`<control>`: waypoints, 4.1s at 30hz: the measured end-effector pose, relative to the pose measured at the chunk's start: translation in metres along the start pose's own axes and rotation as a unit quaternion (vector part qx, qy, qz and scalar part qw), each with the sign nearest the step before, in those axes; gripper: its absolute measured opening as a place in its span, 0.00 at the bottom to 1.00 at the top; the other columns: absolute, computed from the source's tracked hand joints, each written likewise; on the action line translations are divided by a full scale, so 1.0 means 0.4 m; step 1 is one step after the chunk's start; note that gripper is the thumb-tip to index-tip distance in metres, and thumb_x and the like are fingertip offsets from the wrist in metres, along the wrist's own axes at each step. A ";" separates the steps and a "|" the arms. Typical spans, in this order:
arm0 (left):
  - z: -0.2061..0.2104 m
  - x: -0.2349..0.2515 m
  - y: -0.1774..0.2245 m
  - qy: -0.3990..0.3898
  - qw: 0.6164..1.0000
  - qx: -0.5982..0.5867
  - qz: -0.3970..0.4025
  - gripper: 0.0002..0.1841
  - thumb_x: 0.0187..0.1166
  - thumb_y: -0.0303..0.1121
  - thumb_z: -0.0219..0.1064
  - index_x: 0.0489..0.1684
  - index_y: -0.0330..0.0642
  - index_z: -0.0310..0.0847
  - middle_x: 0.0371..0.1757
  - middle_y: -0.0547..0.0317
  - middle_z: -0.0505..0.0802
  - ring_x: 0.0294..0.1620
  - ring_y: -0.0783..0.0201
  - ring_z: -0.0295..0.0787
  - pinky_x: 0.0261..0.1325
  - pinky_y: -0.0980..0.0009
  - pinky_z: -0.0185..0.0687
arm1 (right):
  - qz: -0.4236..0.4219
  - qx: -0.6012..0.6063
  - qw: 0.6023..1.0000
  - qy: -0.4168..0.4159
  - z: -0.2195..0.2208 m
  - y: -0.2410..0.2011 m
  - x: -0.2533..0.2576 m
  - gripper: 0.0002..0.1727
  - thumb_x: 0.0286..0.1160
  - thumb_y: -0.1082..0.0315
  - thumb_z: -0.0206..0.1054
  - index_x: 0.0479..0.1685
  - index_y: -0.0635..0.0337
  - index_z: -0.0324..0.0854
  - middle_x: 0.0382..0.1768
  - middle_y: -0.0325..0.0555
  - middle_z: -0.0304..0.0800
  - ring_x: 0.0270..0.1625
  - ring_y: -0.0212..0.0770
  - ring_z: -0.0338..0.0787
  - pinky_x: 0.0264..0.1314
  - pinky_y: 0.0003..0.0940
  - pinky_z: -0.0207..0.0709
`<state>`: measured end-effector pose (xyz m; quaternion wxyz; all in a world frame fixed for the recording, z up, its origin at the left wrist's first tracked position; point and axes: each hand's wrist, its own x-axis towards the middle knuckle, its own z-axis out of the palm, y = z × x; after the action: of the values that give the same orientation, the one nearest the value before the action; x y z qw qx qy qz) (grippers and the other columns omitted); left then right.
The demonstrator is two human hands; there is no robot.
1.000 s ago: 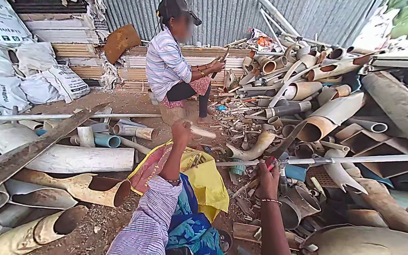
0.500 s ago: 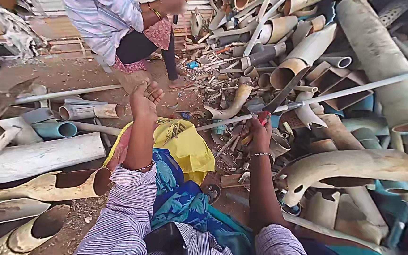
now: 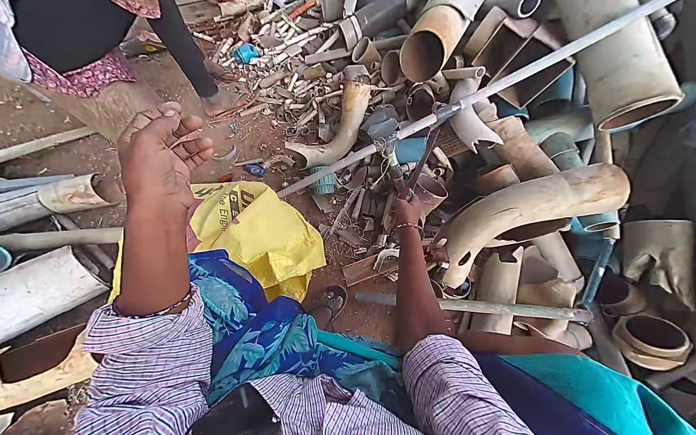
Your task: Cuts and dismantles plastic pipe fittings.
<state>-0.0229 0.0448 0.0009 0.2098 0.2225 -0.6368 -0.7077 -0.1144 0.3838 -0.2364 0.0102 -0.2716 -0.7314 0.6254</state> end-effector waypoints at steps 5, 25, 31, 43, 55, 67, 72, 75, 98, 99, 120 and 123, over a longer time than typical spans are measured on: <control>0.023 0.035 -0.028 -0.036 0.996 0.052 0.064 0.07 0.91 0.30 0.51 0.55 0.49 0.75 0.38 0.71 0.94 0.32 0.70 0.93 0.42 0.73 0.92 | 0.032 -0.187 0.976 -0.110 0.049 0.094 0.023 0.22 0.73 0.71 0.68 0.66 0.70 0.79 0.58 0.70 0.87 0.61 0.64 0.88 0.65 0.63 0.78; -0.021 0.097 -0.102 -0.078 0.975 0.178 0.111 0.08 0.91 0.31 0.53 0.59 0.47 0.76 0.44 0.76 0.94 0.35 0.76 0.94 0.44 0.78 0.92 | 0.079 -0.340 0.906 -0.241 0.229 0.132 0.035 0.28 0.79 0.64 0.67 0.79 0.63 0.74 0.73 0.69 0.80 0.76 0.65 0.79 0.77 0.61 0.70; -0.050 0.122 -0.125 -0.076 0.969 0.201 0.119 0.09 0.90 0.29 0.55 0.61 0.42 0.76 0.46 0.70 0.93 0.35 0.74 0.93 0.44 0.76 0.92 | 0.064 -0.359 0.911 -0.195 0.266 0.159 0.088 0.32 0.73 0.70 0.69 0.82 0.59 0.72 0.86 0.73 0.56 0.74 0.68 0.80 0.72 0.59 0.77; -0.059 0.121 -0.128 -0.098 0.947 0.253 0.172 0.09 0.87 0.29 0.58 0.58 0.38 0.78 0.44 0.72 0.92 0.35 0.78 0.92 0.44 0.80 0.90 | 0.066 -0.236 0.947 -0.207 0.260 0.185 0.180 0.22 0.86 0.66 0.61 0.73 0.69 0.77 0.69 0.73 0.82 0.74 0.67 0.81 0.77 0.63 0.69; -0.045 0.122 -0.140 -0.119 0.934 0.280 0.186 0.10 0.85 0.29 0.60 0.57 0.35 0.79 0.44 0.71 0.92 0.36 0.79 0.91 0.44 0.81 0.89 | 0.090 -0.214 0.945 -0.229 0.283 0.236 0.186 0.23 0.86 0.62 0.61 0.74 0.64 0.79 0.68 0.70 0.83 0.73 0.66 0.81 0.76 0.66 0.69; 0.019 0.106 -0.152 -0.137 0.916 0.340 0.160 0.12 0.87 0.32 0.61 0.58 0.33 0.82 0.48 0.58 0.91 0.37 0.76 0.89 0.45 0.77 0.88 | 0.134 -0.110 0.965 -0.195 0.379 0.096 -0.028 0.18 0.85 0.69 0.59 0.66 0.70 0.81 0.62 0.68 0.86 0.65 0.59 0.85 0.70 0.56 0.73; 0.079 0.079 -0.145 -0.159 0.901 0.386 0.118 0.13 0.89 0.31 0.61 0.59 0.31 0.85 0.52 0.43 0.92 0.45 0.55 0.92 0.54 0.54 0.87 | 0.206 0.135 0.952 -0.181 0.401 -0.045 -0.202 0.20 0.82 0.75 0.61 0.71 0.70 0.74 0.40 0.52 0.80 0.32 0.38 0.76 0.36 0.33 0.74; 0.103 0.070 -0.133 -0.160 0.899 0.396 0.094 0.13 0.87 0.31 0.61 0.57 0.31 0.86 0.53 0.42 0.93 0.48 0.53 0.92 0.58 0.54 0.85 | 0.186 0.159 0.949 -0.199 0.390 -0.108 -0.272 0.19 0.80 0.76 0.61 0.69 0.68 0.74 0.36 0.49 0.78 0.28 0.36 0.74 0.31 0.33 0.72; 0.014 0.020 -0.046 0.129 0.843 0.121 0.507 0.23 0.76 0.17 0.46 0.65 0.18 0.80 0.73 0.29 0.84 0.82 0.39 0.75 0.84 0.54 0.69 | -0.008 0.296 0.917 -0.268 0.189 -0.333 -0.590 0.18 0.78 0.85 0.57 0.65 0.67 0.72 0.39 0.43 0.83 0.26 0.27 0.82 0.23 0.19 0.76; 0.007 0.022 -0.042 0.134 0.838 0.113 0.517 0.23 0.75 0.16 0.46 0.64 0.18 0.81 0.72 0.29 0.85 0.82 0.39 0.76 0.83 0.55 0.69 | -0.005 0.295 0.917 -0.269 0.189 -0.334 -0.596 0.17 0.78 0.85 0.56 0.64 0.66 0.73 0.39 0.43 0.84 0.26 0.27 0.82 0.23 0.19 0.75; -0.026 0.017 -0.013 0.043 0.907 0.169 0.383 0.20 0.75 0.13 0.53 0.63 0.26 0.85 0.70 0.37 0.87 0.74 0.45 0.83 0.77 0.52 0.74 | 0.134 0.393 0.812 -0.409 0.142 -0.359 -0.617 0.17 0.83 0.76 0.41 0.58 0.58 0.75 0.29 0.45 0.87 0.18 0.31 0.83 0.16 0.22 0.75; -0.004 0.001 -0.006 -0.171 0.927 0.249 0.222 0.24 0.77 0.11 0.52 0.68 0.34 0.84 0.75 0.43 0.84 0.76 0.49 0.80 0.75 0.50 0.75 | 0.142 0.437 0.779 -0.427 0.130 -0.365 -0.594 0.16 0.81 0.75 0.40 0.54 0.59 0.73 0.32 0.48 0.88 0.18 0.33 0.83 0.16 0.23 0.76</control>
<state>-0.0221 0.0436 -0.0018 0.1872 -0.0039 -0.8520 -0.4890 0.0135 0.2289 -0.0361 -0.2739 -0.0440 -0.2621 0.9243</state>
